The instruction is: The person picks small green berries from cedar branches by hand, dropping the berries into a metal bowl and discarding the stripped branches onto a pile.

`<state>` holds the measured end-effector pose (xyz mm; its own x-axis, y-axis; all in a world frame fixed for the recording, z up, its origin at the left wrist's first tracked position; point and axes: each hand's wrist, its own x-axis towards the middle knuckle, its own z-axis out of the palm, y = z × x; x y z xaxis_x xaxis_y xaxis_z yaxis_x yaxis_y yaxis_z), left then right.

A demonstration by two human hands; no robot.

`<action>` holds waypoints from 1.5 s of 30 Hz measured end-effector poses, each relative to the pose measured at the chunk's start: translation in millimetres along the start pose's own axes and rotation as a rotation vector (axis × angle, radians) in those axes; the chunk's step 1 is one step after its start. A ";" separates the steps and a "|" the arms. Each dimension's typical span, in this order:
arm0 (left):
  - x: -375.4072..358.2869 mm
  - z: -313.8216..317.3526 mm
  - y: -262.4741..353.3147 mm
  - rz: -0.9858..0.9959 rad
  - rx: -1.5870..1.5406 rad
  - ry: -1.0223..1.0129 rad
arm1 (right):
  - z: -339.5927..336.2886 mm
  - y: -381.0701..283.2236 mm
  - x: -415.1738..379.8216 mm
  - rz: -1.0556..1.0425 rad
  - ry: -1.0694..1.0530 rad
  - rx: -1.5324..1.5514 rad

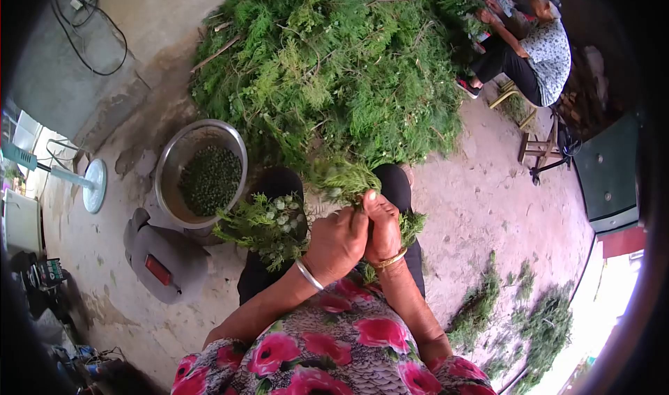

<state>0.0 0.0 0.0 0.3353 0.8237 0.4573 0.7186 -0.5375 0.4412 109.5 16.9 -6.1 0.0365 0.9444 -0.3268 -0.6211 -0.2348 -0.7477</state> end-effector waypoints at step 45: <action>3.6 -87.3 -41.5 -0.881 -1.849 0.144 | 3.9 1.0 -4.7 -0.061 -0.051 -0.175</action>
<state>-81.8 9.5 50.7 0.2095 0.9408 -0.2665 -0.7448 0.3301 0.5799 105.6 13.2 -3.1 0.0271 0.9675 -0.2514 -0.4731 -0.2092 -0.8558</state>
